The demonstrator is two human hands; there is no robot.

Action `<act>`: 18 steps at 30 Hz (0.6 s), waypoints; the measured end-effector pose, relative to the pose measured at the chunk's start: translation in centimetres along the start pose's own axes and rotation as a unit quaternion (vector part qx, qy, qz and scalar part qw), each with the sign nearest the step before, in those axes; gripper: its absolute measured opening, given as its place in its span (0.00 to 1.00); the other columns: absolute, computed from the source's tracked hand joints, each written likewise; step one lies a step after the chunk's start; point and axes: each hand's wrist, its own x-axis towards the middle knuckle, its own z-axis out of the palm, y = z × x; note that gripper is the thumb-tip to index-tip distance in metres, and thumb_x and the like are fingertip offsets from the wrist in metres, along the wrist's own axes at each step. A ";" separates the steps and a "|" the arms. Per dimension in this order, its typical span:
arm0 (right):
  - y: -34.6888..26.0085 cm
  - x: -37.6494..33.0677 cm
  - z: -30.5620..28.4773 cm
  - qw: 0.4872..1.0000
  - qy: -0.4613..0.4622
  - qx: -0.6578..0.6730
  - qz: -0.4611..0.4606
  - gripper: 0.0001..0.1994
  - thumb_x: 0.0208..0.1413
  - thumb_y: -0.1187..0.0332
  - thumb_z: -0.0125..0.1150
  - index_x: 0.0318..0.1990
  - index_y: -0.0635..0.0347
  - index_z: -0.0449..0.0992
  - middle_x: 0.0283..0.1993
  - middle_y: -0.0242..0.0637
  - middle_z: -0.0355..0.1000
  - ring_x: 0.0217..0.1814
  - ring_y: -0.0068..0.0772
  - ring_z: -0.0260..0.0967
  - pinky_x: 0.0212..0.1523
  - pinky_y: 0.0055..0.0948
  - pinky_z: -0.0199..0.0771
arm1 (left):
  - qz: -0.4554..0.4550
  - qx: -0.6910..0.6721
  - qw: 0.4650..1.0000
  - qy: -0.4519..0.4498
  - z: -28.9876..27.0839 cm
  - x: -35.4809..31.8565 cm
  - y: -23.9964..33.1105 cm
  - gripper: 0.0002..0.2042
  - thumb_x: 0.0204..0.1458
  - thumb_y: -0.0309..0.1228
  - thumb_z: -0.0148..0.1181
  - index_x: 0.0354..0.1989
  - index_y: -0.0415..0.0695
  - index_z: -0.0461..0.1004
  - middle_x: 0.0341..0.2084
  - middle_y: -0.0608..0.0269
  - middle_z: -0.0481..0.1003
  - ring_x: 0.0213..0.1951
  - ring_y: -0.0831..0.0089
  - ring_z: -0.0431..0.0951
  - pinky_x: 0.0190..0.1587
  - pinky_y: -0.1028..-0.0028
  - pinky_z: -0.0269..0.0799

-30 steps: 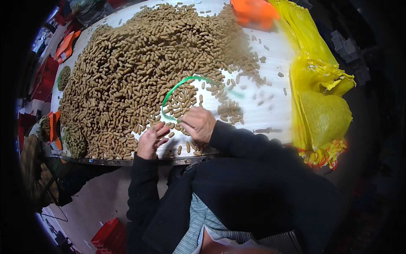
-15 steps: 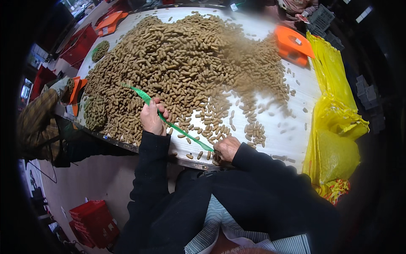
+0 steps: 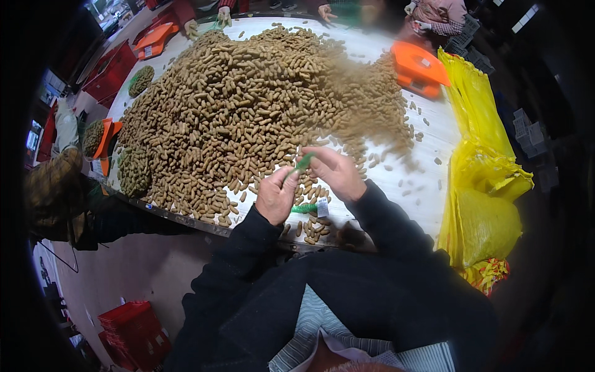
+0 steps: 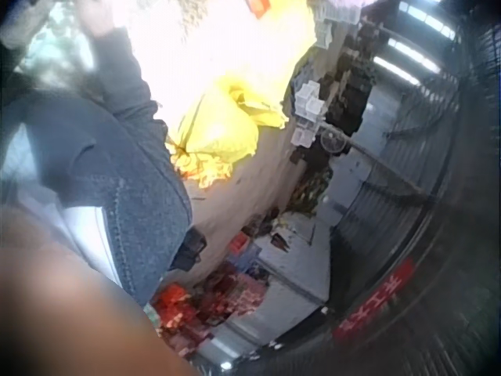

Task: The person scoops in-shell peanuts from a large pile on a table into a yellow mesh bag, gathers the bag opening, and ties it closed with green twine. They then adjust their jacket and strap, and at the end lift the filled mesh bag off the table.

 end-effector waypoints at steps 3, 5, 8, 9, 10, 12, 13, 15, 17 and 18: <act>-0.8 0.4 0.6 0.997 0.028 -0.061 0.044 0.11 0.63 0.67 0.58 0.41 0.68 0.78 0.34 0.31 0.76 0.36 0.19 0.71 0.40 0.22 0.72 | -0.006 -0.015 1.000 0.000 0.7 -0.8 -0.5 0.11 0.65 0.34 0.53 0.42 0.38 0.77 0.18 0.72 0.69 0.19 0.85 0.65 0.22 0.80 0.59; -0.8 0.0 1.0 0.995 0.050 -0.078 0.030 0.10 0.62 0.67 0.59 0.37 0.67 0.79 0.28 0.30 0.75 0.31 0.18 0.69 0.34 0.22 0.69 | -0.050 -0.042 0.998 -0.005 0.3 -1.1 -0.7 0.11 0.65 0.34 0.54 0.41 0.38 0.76 0.18 0.72 0.71 0.20 0.85 0.66 0.22 0.80 0.61; -0.4 -0.7 1.5 0.992 0.071 -0.107 0.002 0.10 0.61 0.66 0.59 0.34 0.66 0.78 0.23 0.32 0.72 0.25 0.18 0.65 0.27 0.25 0.66 | -0.090 -0.059 0.994 -0.019 -0.2 -1.0 -0.7 0.10 0.64 0.31 0.54 0.40 0.36 0.75 0.21 0.68 0.74 0.23 0.83 0.72 0.25 0.80 0.68; -0.3 -0.8 1.6 0.986 0.070 -0.150 0.004 0.10 0.61 0.67 0.59 0.34 0.65 0.78 0.22 0.33 0.71 0.24 0.19 0.65 0.26 0.26 0.66 | -0.082 -0.064 0.994 -0.025 -0.1 -1.0 -0.7 0.10 0.64 0.31 0.54 0.39 0.35 0.75 0.21 0.68 0.74 0.23 0.83 0.73 0.25 0.80 0.69; -0.2 -0.9 1.8 0.978 0.078 -0.193 -0.008 0.09 0.61 0.67 0.60 0.33 0.65 0.78 0.21 0.34 0.71 0.23 0.20 0.65 0.25 0.26 0.66 | -0.091 -0.067 0.993 -0.036 0.0 -0.9 -0.8 0.10 0.64 0.30 0.54 0.39 0.35 0.75 0.22 0.67 0.75 0.24 0.82 0.74 0.26 0.80 0.71; -0.1 -1.0 2.2 0.974 0.082 -0.208 -0.047 0.09 0.60 0.68 0.60 0.32 0.65 0.77 0.20 0.36 0.69 0.21 0.21 0.65 0.23 0.28 0.65 | -0.138 -0.118 0.983 -0.020 0.2 -0.8 -0.9 0.09 0.64 0.29 0.54 0.38 0.35 0.75 0.22 0.66 0.75 0.23 0.82 0.74 0.25 0.81 0.70; -0.1 -1.0 2.3 0.977 0.087 -0.193 -0.036 0.09 0.60 0.68 0.60 0.31 0.65 0.77 0.20 0.36 0.69 0.21 0.21 0.64 0.23 0.28 0.65 | -0.138 -0.115 0.984 -0.021 0.1 -0.9 -1.0 0.09 0.64 0.29 0.54 0.38 0.35 0.75 0.22 0.66 0.75 0.21 0.83 0.73 0.23 0.82 0.68; -0.3 -1.3 2.4 0.982 0.079 -0.169 -0.008 0.10 0.60 0.69 0.59 0.30 0.66 0.76 0.20 0.35 0.69 0.21 0.21 0.64 0.23 0.28 0.65 | -0.118 -0.154 0.981 0.029 0.2 -1.0 -1.3 0.10 0.65 0.30 0.53 0.36 0.36 0.75 0.21 0.67 0.74 0.17 0.84 0.68 0.20 0.82 0.63; -0.6 -1.7 2.6 0.987 0.047 -0.154 0.016 0.09 0.61 0.69 0.58 0.31 0.66 0.76 0.21 0.33 0.71 0.23 0.19 0.66 0.25 0.25 0.67 | -0.093 -0.103 0.984 0.111 -0.4 -0.7 -1.7 0.11 0.65 0.33 0.52 0.35 0.37 0.74 0.20 0.68 0.73 0.17 0.84 0.67 0.20 0.82 0.62; -0.7 -1.9 2.8 0.985 0.039 -0.163 0.050 0.09 0.62 0.69 0.57 0.32 0.65 0.76 0.22 0.33 0.71 0.24 0.19 0.67 0.26 0.24 0.67 | -0.080 -0.108 0.979 0.152 -0.6 -0.4 -2.0 0.12 0.66 0.34 0.52 0.35 0.38 0.73 0.20 0.68 0.73 0.17 0.84 0.67 0.20 0.82 0.62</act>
